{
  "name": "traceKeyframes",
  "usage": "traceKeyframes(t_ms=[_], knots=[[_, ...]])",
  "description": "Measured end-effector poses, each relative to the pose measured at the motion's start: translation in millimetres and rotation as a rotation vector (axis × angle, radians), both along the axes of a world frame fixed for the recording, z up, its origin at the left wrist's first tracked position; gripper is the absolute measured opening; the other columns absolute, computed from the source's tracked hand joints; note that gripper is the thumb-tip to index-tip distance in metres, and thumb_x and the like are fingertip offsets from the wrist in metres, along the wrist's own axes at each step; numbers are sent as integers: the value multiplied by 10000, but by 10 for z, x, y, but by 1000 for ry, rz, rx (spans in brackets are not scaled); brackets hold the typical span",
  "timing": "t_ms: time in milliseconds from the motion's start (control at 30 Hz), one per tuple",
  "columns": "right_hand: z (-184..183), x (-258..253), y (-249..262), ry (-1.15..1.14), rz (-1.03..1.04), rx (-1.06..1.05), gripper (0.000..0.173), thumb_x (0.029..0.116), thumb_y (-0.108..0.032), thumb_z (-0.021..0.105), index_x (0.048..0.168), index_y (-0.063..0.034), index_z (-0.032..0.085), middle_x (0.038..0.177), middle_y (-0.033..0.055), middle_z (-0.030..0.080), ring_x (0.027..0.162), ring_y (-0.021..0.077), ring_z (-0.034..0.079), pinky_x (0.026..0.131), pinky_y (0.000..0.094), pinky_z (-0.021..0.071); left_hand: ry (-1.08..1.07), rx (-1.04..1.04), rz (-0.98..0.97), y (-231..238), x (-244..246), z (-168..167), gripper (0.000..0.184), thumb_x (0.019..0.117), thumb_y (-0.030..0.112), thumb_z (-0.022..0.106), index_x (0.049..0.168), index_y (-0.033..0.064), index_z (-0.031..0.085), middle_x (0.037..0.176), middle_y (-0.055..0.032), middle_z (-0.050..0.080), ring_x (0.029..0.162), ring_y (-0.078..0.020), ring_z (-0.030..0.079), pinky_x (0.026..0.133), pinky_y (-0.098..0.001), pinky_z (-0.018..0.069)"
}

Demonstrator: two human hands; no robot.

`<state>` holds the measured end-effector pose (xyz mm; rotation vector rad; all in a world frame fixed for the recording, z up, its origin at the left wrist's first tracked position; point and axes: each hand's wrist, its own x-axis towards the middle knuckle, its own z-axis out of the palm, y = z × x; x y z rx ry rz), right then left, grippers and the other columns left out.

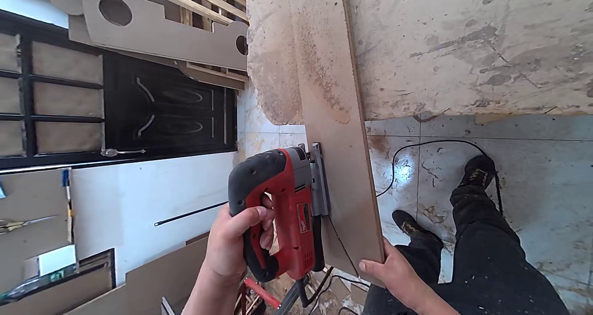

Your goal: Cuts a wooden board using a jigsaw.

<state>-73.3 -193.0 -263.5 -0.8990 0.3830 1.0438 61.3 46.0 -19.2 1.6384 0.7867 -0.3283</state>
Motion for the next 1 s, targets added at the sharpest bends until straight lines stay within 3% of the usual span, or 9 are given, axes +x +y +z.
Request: traceKeyframes(t_ms=[1000], knots=[[11, 11, 18, 19, 3, 11, 809, 740, -182, 899, 1419, -68, 474, 1163, 28, 743, 1047, 138, 735, 942, 355, 627, -8, -5, 15, -31, 105, 8, 253, 839, 246, 676, 973, 33, 650, 612, -94, 584, 449, -176, 596, 441, -332, 556]])
